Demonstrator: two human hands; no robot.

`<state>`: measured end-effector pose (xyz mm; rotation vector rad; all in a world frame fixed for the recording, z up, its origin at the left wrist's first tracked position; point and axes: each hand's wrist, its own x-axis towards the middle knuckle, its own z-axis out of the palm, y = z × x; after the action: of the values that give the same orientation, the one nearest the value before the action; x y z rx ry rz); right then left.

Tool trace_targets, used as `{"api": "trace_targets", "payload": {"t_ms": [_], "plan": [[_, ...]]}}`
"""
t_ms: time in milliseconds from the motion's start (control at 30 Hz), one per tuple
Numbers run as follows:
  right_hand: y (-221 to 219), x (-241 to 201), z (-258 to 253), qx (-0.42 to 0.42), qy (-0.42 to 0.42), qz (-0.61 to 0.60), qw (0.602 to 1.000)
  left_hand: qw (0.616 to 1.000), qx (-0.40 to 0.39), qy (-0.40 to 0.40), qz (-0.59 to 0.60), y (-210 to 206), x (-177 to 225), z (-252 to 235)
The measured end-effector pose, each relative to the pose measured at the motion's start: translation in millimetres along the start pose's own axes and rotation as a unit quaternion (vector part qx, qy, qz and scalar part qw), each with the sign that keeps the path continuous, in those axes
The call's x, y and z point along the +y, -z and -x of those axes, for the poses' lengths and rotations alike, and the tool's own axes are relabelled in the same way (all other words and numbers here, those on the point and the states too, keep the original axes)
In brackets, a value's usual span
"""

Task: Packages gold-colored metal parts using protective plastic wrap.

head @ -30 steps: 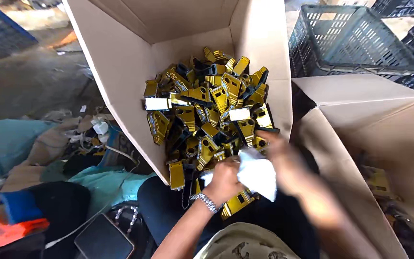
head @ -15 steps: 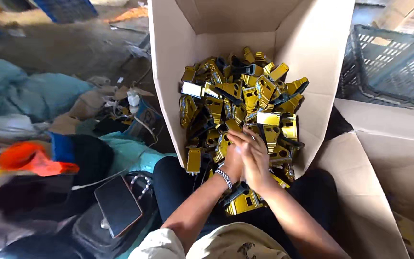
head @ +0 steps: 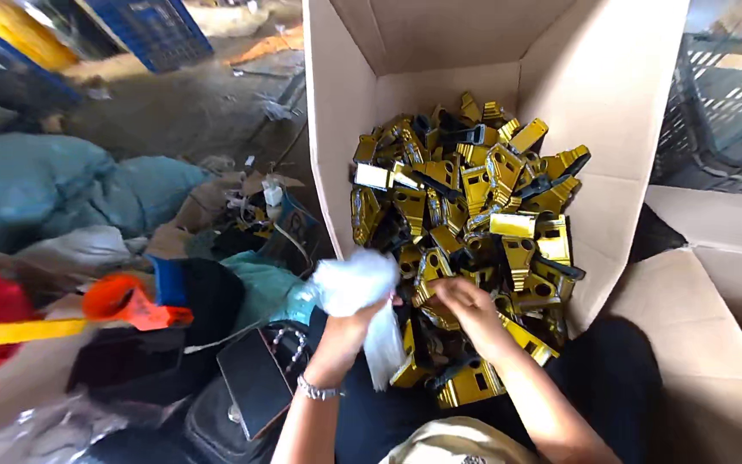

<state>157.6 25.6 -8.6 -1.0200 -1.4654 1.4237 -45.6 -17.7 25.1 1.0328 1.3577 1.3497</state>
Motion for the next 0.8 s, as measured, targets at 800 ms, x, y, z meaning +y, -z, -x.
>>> {"api": "trace_targets", "payload": {"t_ms": [800], "plan": [[35,-29,31,0.002,-0.153,-0.087,0.984,0.957,-0.187,-0.158,-0.157,-51,-13,31]]}}
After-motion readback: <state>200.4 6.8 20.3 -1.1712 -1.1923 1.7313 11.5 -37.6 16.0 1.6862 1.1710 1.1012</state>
